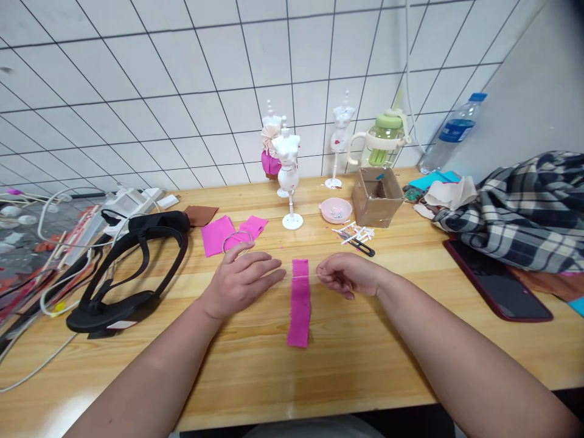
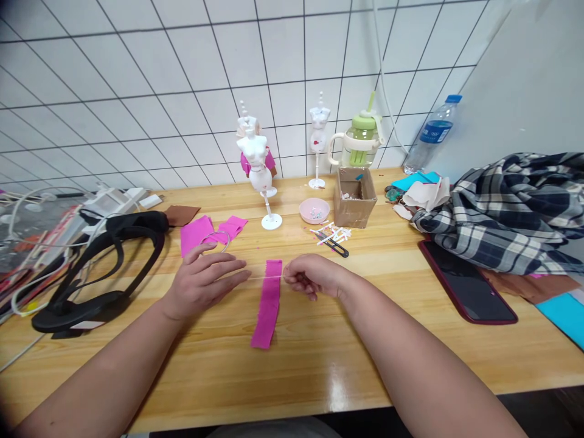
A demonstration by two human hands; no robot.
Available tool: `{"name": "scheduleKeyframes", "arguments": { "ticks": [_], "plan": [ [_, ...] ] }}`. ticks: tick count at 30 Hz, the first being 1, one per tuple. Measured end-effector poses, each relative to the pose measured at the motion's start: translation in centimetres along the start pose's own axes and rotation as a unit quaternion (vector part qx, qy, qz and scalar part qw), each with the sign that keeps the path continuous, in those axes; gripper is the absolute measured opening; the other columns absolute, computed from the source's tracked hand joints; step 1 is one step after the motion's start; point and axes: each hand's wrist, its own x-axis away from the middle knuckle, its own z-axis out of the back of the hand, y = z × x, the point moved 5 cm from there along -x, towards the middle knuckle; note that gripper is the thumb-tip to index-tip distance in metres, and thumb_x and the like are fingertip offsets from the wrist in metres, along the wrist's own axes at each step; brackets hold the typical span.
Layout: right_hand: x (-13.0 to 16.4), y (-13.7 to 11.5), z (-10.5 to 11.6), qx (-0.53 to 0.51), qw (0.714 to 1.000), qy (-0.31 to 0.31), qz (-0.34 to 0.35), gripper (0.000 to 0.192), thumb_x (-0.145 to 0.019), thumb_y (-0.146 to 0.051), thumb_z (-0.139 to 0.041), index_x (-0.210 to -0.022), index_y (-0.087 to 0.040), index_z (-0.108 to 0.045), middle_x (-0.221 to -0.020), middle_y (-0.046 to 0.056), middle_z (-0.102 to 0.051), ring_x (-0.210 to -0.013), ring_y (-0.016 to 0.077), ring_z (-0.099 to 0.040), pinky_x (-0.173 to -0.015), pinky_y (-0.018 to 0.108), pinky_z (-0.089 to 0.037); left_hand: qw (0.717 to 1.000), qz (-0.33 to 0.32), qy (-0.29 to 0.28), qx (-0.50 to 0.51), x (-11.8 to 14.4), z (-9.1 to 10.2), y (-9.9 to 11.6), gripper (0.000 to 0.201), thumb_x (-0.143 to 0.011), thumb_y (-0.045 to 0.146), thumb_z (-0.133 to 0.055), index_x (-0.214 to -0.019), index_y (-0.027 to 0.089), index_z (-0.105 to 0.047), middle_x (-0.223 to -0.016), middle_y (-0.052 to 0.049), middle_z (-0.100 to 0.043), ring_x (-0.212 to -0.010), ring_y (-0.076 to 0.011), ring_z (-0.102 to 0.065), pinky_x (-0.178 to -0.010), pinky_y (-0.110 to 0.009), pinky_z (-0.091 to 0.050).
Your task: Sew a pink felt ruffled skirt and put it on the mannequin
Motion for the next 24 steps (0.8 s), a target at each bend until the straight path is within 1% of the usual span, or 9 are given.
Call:
{"name": "scheduleKeyframes", "arguments": {
  "ticks": [2, 4, 7, 9, 12, 16, 20, 22, 24],
  "plan": [
    [0.0, -0.3, 0.7, -0.005, 0.998, 0.055, 0.028, 0.019, -0.07, -0.034, -0.046, -0.057, -0.023, -0.037, -0.048, -0.006, -0.034, -0.038, 0.0081, -0.023, -0.034, 0.021, -0.02, 1.0, 0.005, 0.028, 0.012, 0.0, -0.1, -0.3, 0.027, -0.066, 0.0, -0.075, -0.075, 0.026, -0.076, -0.097, -0.007, -0.075, -0.117, -0.025, -0.055, -0.12, -0.039, -0.002],
    [0.6, -1.4, 2.3, 0.062, 0.964, 0.223, 0.13, 0.019, -0.075, -0.035, -0.045, -0.061, -0.022, -0.043, -0.052, -0.004, -0.042, -0.042, 0.0099, -0.033, -0.038, 0.023, -0.028, 0.998, -0.003, 0.056, 0.03, -0.2, -0.2, -0.5, 0.024, -0.066, 0.002, -0.076, -0.072, 0.025, -0.076, -0.093, -0.008, -0.075, -0.121, -0.0262, -0.051, -0.12, -0.039, -0.005],
    [3.3, -3.7, 2.0, 0.263, 0.783, 0.441, 0.352, 0.019, -0.08, -0.032, -0.051, -0.09, -0.02, -0.061, -0.085, 0.006, -0.066, -0.074, 0.0187, -0.059, -0.067, 0.032, -0.049, 0.998, -0.023, 0.053, 0.021, -0.6, -0.8, -0.6, 0.018, -0.067, 0.008, -0.077, -0.073, 0.025, -0.077, -0.089, -0.009, -0.073, -0.12, -0.0292, -0.05, -0.119, -0.042, -0.008],
    [3.8, -4.3, -0.9, 0.411, 0.684, 0.379, 0.468, 0.031, -0.082, -0.028, -0.055, -0.112, -0.021, -0.061, -0.114, 0.01, -0.067, -0.107, 0.0251, -0.06, -0.093, 0.041, -0.046, 0.999, -0.032, 0.034, -0.001, -0.7, -1.4, -0.5, 0.016, -0.068, 0.012, -0.077, -0.076, 0.025, -0.078, -0.087, -0.009, -0.072, -0.116, -0.0304, -0.051, -0.118, -0.043, -0.009],
    [2.9, -3.6, -4.1, 0.555, 0.611, 0.265, 0.498, 0.04, -0.086, -0.023, -0.057, -0.126, -0.026, -0.057, -0.132, 0.007, -0.062, -0.13, 0.0269, -0.047, -0.109, 0.048, -0.032, 0.997, -0.059, 0.008, -0.04, -0.7, -2.2, -0.2, 0.016, -0.069, 0.016, -0.077, -0.081, 0.026, -0.079, -0.088, -0.009, -0.072, -0.105, -0.0293, -0.055, -0.116, -0.041, -0.011],
    [2.0, -3.2, -4.2, 0.579, 0.591, 0.278, 0.488, 0.021, -0.094, -0.021, -0.051, -0.108, -0.025, -0.067, -0.102, 0.002, -0.075, -0.102, 0.018, -0.063, -0.106, 0.04, -0.033, 0.989, -0.088, -0.044, -0.107, -0.7, -3.4, 0.2, 0.013, -0.075, 0.02, -0.073, -0.086, 0.025, -0.079, -0.085, -0.008, -0.073, -0.088, -0.0258, -0.057, -0.112, -0.039, -0.017],
    [2.1, -3.4, -3.5, 0.566, 0.6, 0.311, 0.472, 0.021, -0.094, -0.022, -0.051, -0.092, -0.027, -0.071, -0.081, 0.0, -0.076, -0.079, 0.0154, -0.062, -0.094, 0.038, -0.036, 0.977, -0.11, -0.054, -0.172, -0.8, -3.7, 0.3, 0.013, -0.081, 0.022, -0.068, -0.087, 0.027, -0.078, -0.087, -0.006, -0.074, -0.085, -0.0245, -0.058, -0.112, -0.039, -0.018],
    [1.9, -3.4, -3.4, 0.554, 0.633, 0.319, 0.437, 0.02, -0.092, -0.024, -0.054, -0.083, -0.024, -0.072, -0.075, 0.003, -0.074, -0.075, 0.017, -0.06, -0.086, 0.038, -0.037, 0.971, -0.12, -0.037, -0.202, -0.7, -3.6, 0.4, 0.012, -0.079, 0.023, -0.07, -0.086, 0.028, -0.078, -0.089, -0.006, -0.074, -0.088, -0.0247, -0.057, -0.114, -0.04, -0.014],
    [1.2, -3.1, -3.1, 0.523, 0.703, 0.305, 0.374, 0.02, -0.087, -0.027, -0.057, -0.074, -0.021, -0.071, -0.069, 0.003, -0.072, -0.07, 0.0176, -0.058, -0.076, 0.036, -0.038, 0.967, -0.121, -0.024, -0.221, -0.7, -3.4, 0.5, 0.014, -0.076, 0.023, -0.074, -0.087, 0.03, -0.079, -0.091, -0.005, -0.074, -0.093, -0.0254, -0.056, -0.116, -0.041, -0.008]
  ]
}}
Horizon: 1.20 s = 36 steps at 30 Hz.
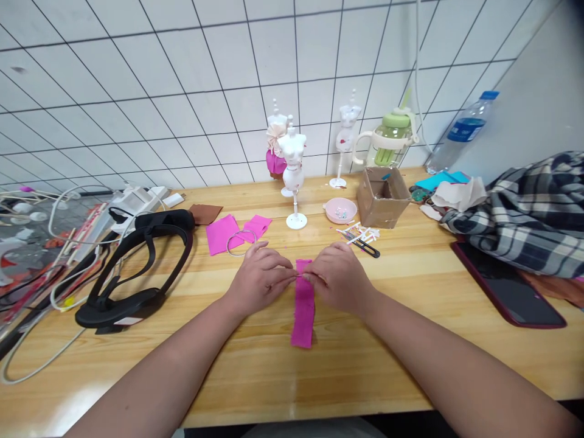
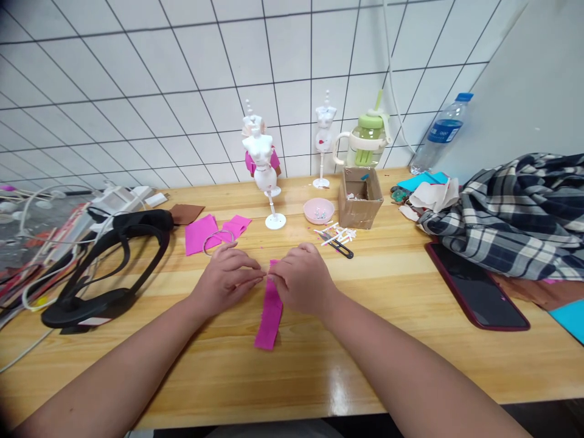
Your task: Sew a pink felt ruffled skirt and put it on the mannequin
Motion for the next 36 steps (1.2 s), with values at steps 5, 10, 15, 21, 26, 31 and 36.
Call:
{"name": "scheduleKeyframes", "arguments": {
  "ticks": [5, 10, 15, 21, 26, 31, 36],
  "plan": [
    [0.5, 2.2, -2.4, -0.256, 0.924, -0.156, -0.239, 0.024, -0.081, -0.029, -0.058, -0.06, -0.019, -0.065, -0.056, -0.002, -0.063, -0.055, 0.0134, -0.053, -0.056, 0.026, -0.036, 1.0, 0.003, 0.005, 0.004, 0.3, 0.2, 0.0, 0.02, -0.073, 0.022, -0.078, -0.089, 0.033, -0.079, -0.095, -0.003, -0.075, -0.095, -0.0243, -0.055, -0.117, -0.041, -0.005],
    [0.3, 2.7, -0.8, -0.205, 0.947, -0.104, -0.224, 0.019, -0.084, -0.028, -0.056, -0.075, -0.018, -0.069, -0.065, -0.001, -0.066, -0.061, 0.0131, -0.054, -0.058, 0.025, -0.035, 0.991, -0.044, 0.069, -0.108, 0.3, 1.0, 0.3, 0.014, -0.083, 0.029, -0.069, -0.095, 0.028, -0.076, -0.093, -0.004, -0.073, -0.091, -0.0223, -0.057, -0.099, -0.042, -0.035],
    [0.4, 0.2, -0.6, 0.003, 0.996, -0.076, -0.036, 0.018, -0.089, -0.024, -0.053, -0.082, -0.02, -0.069, -0.075, 0.002, -0.069, -0.071, 0.0158, -0.056, -0.065, 0.028, -0.033, 0.985, -0.049, 0.013, -0.162, 0.2, 0.0, 1.3, 0.024, -0.092, 0.038, -0.056, -0.104, 0.023, -0.07, -0.107, -0.008, -0.067, -0.101, -0.0223, -0.057, -0.09, -0.039, -0.04],
    [0.1, 0.4, 0.0, 0.015, 0.995, -0.085, -0.047, 0.02, -0.091, -0.036, -0.055, -0.094, -0.023, -0.07, -0.082, 0.002, -0.071, -0.078, 0.0165, -0.061, -0.069, 0.028, -0.037, 0.982, -0.092, -0.018, -0.162, 0.3, -1.1, 2.3, 0.016, -0.092, 0.026, -0.057, -0.085, 0.022, -0.07, -0.091, -0.003, -0.071, -0.091, -0.0185, -0.058, -0.096, -0.042, -0.036],
    [0.9, 6.9, 4.6, 0.226, 0.913, -0.102, -0.323, 0.033, -0.091, -0.045, -0.048, -0.092, -0.019, -0.069, -0.095, 0.012, -0.07, -0.089, 0.0272, -0.064, -0.065, 0.033, -0.041, 0.99, -0.075, 0.041, -0.115, 0.1, -0.1, 1.2, 0.017, -0.091, 0.027, -0.06, -0.081, 0.02, -0.071, -0.082, -0.004, -0.07, -0.082, -0.0171, -0.06, -0.082, -0.034, -0.044],
    [1.9, 11.1, 5.4, 0.257, 0.869, -0.156, -0.394, 0.04, -0.088, -0.054, -0.049, -0.091, -0.019, -0.07, -0.101, 0.015, -0.07, -0.096, 0.0324, -0.064, -0.064, 0.036, -0.043, 0.993, -0.054, 0.06, -0.083, 0.0, -0.1, 0.2, 0.017, -0.091, 0.028, -0.06, -0.086, 0.021, -0.075, -0.083, -0.004, -0.072, -0.081, -0.0159, -0.064, -0.078, -0.03, -0.047],
    [2.0, 12.0, 4.8, 0.194, 0.865, -0.174, -0.428, 0.027, -0.083, -0.047, -0.055, -0.087, -0.025, -0.07, -0.096, 0.009, -0.072, -0.089, 0.0283, -0.065, -0.063, 0.034, -0.042, 0.99, -0.084, 0.058, -0.098, 0.1, -0.3, 0.4, 0.015, -0.09, 0.027, -0.062, -0.094, 0.022, -0.076, -0.085, -0.003, -0.072, -0.081, -0.0152, -0.064, -0.076, -0.03, -0.047]
  ]
}}
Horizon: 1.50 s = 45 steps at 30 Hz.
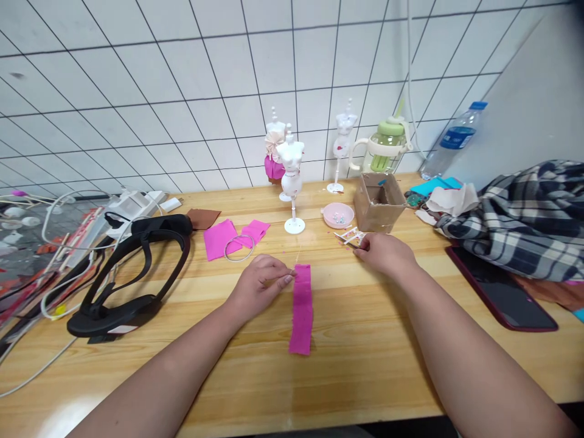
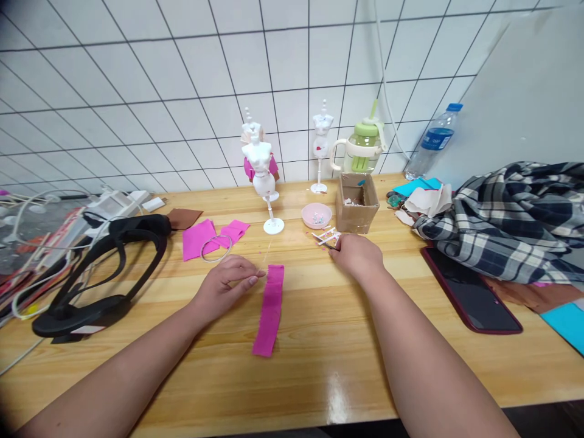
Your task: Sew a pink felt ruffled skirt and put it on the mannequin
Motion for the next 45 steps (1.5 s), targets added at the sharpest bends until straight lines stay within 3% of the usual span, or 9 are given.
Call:
{"name": "scheduleKeyframes", "arguments": {
  "ticks": [5, 9, 11, 14, 17, 21, 24, 29, 45],
  "plan": [
    [-0.1, 0.5, 0.9, -0.03, 0.999, 0.039, 0.002, 0.028, -0.085, -0.038, -0.048, -0.097, -0.025, -0.071, -0.097, 0.011, -0.072, -0.088, 0.0284, -0.063, -0.064, 0.033, -0.04, 1.0, 0.022, -0.003, 0.009, 0.1, 0.3, -0.1, 0.015, -0.09, 0.026, -0.062, -0.096, 0.022, -0.075, -0.087, -0.004, -0.073, -0.085, -0.0165, -0.064, -0.08, -0.031, -0.047],
    [-0.9, 1.1, 0.5, -0.236, 0.971, 0.024, -0.005, 0.025, -0.083, -0.028, -0.05, -0.093, -0.023, -0.071, -0.084, 0.006, -0.069, -0.072, 0.0197, -0.059, -0.058, 0.028, -0.036, 1.0, 0.021, -0.001, 0.008, 0.0, 0.4, 0.0, 0.015, -0.091, 0.025, -0.06, -0.094, 0.021, -0.074, -0.087, -0.004, -0.073, -0.084, -0.0164, -0.064, -0.08, -0.031, -0.047],
    [-1.1, 1.6, 0.2, -0.4, 0.915, 0.007, -0.041, 0.024, -0.084, -0.027, -0.048, -0.093, -0.021, -0.069, -0.063, 0.0, -0.058, -0.051, 0.0132, -0.046, -0.05, 0.026, -0.031, 1.0, 0.015, -0.001, 0.007, 0.0, 0.3, 0.0, 0.015, -0.091, 0.025, -0.06, -0.092, 0.021, -0.074, -0.086, -0.004, -0.073, -0.083, -0.0162, -0.064, -0.079, -0.031, -0.047],
    [-0.6, 0.9, 0.1, -0.616, 0.786, -0.048, -0.022, 0.028, -0.087, -0.041, -0.051, -0.1, -0.019, -0.065, -0.049, -0.009, -0.031, -0.04, 0.0082, -0.023, -0.042, 0.022, -0.024, 1.0, 0.013, -0.001, 0.009, 0.0, 0.2, -0.1, 0.015, -0.091, 0.025, -0.06, -0.091, 0.021, -0.074, -0.086, -0.004, -0.073, -0.083, -0.0162, -0.065, -0.079, -0.031, -0.048],
    [0.6, -1.1, 0.3, -0.703, 0.702, -0.103, 0.054, 0.034, -0.082, -0.05, -0.062, -0.098, -0.021, -0.058, -0.051, -0.011, -0.034, -0.041, 0.0065, -0.028, -0.044, 0.02, -0.032, 1.0, 0.008, 0.002, 0.013, 0.0, 0.3, 0.1, 0.015, -0.091, 0.025, -0.06, -0.091, 0.021, -0.074, -0.085, -0.004, -0.073, -0.083, -0.0161, -0.065, -0.08, -0.032, -0.048],
    [2.7, -5.2, -1.2, -0.657, 0.721, -0.187, 0.114, 0.037, -0.079, -0.036, -0.067, -0.105, -0.024, -0.044, -0.077, -0.003, -0.065, -0.051, 0.0089, -0.051, -0.052, 0.023, -0.042, 1.0, 0.0, 0.009, 0.016, -0.1, 0.6, 0.6, 0.016, -0.092, 0.025, -0.059, -0.092, 0.021, -0.074, -0.084, -0.004, -0.073, -0.081, -0.0158, -0.065, -0.079, -0.031, -0.048],
    [4.2, -7.7, -2.7, -0.603, 0.754, -0.217, 0.145, 0.032, -0.084, -0.044, -0.057, -0.104, -0.023, -0.041, -0.062, -0.008, -0.058, -0.039, 0.0062, -0.026, -0.041, 0.02, -0.022, 1.0, -0.006, 0.02, 0.021, -0.1, 0.9, 0.8, 0.016, -0.092, 0.025, -0.058, -0.093, 0.021, -0.073, -0.082, -0.004, -0.073, -0.08, -0.0157, -0.064, -0.077, -0.03, -0.048],
    [5.5, -9.1, -3.5, -0.555, 0.784, -0.19, 0.203, 0.054, -0.089, -0.07, -0.032, -0.084, -0.019, -0.052, -0.055, -0.007, -0.038, -0.046, 0.009, -0.03, -0.044, 0.023, -0.023, 0.998, -0.041, 0.015, 0.034, 0.1, 1.1, 1.1, 0.016, -0.093, 0.022, -0.056, -0.096, 0.021, -0.072, -0.082, -0.003, -0.072, -0.082, -0.0161, -0.062, -0.08, -0.031, -0.047],
    [5.9, -9.0, -3.1, -0.553, 0.779, -0.176, 0.239, 0.048, -0.093, -0.065, -0.031, -0.085, -0.02, -0.049, -0.062, -0.005, -0.041, -0.053, 0.01, -0.034, -0.048, 0.023, -0.031, 0.992, -0.106, -0.025, 0.064, 0.1, 0.6, 1.8, 0.018, -0.091, 0.016, -0.055, -0.101, 0.022, -0.069, -0.09, -0.006, -0.073, -0.093, -0.0184, -0.063, -0.089, -0.036, -0.05]
  ]
}}
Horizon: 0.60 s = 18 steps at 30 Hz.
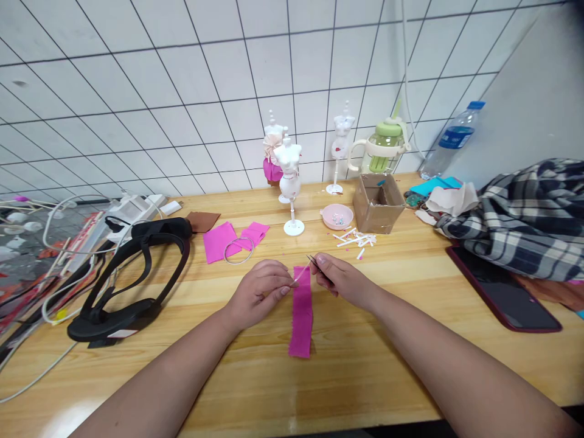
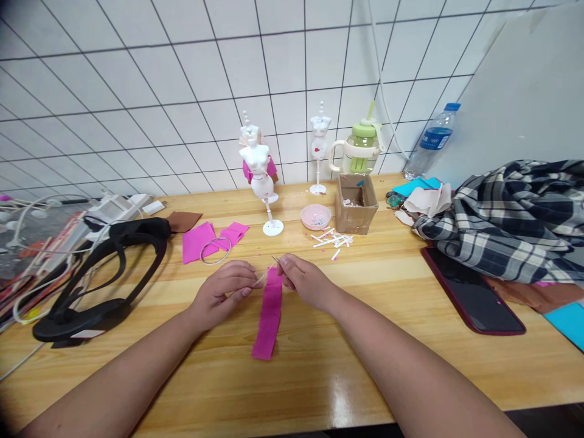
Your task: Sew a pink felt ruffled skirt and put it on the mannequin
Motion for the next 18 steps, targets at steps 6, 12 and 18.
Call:
{"name": "scheduleKeyframes", "arguments": {
  "ticks": [6, 12, 18],
  "plan": [
    [0.22, -0.64, 0.19, 0.013, 1.0, 0.013, 0.003, 0.044, -0.094, -0.062, -0.033, -0.082, -0.021, -0.044, -0.065, -0.005, -0.038, -0.054, 0.0097, -0.033, -0.047, 0.022, -0.031, 1.0, 0.005, 0.0, -0.002, 0.03, 0.0, -0.1, 0.018, -0.092, 0.019, -0.055, -0.1, 0.022, -0.07, -0.089, -0.006, -0.073, -0.092, -0.0188, -0.064, -0.089, -0.037, -0.051],
    [0.34, -0.96, 0.14, 0.034, 0.999, 0.015, 0.005, 0.043, -0.095, -0.06, -0.032, -0.079, -0.022, -0.041, -0.065, -0.005, -0.038, -0.053, 0.0101, -0.033, -0.048, 0.023, -0.03, 1.0, 0.007, 0.0, -0.005, 0.2, -0.04, -0.34, 0.018, -0.092, 0.019, -0.056, -0.101, 0.022, -0.071, -0.09, -0.006, -0.073, -0.092, -0.0187, -0.064, -0.089, -0.037, -0.05],
    [0.23, -0.94, 0.61, 0.082, 0.996, 0.031, 0.029, 0.04, -0.098, -0.053, -0.03, -0.075, -0.022, -0.04, -0.066, -0.004, -0.041, -0.056, 0.0108, -0.036, -0.051, 0.024, -0.032, 1.0, 0.022, 0.007, -0.005, 0.12, 0.0, -0.38, 0.018, -0.092, 0.023, -0.056, -0.098, 0.023, -0.073, -0.087, -0.006, -0.074, -0.088, -0.0183, -0.064, -0.087, -0.036, -0.05]
  ]
}}
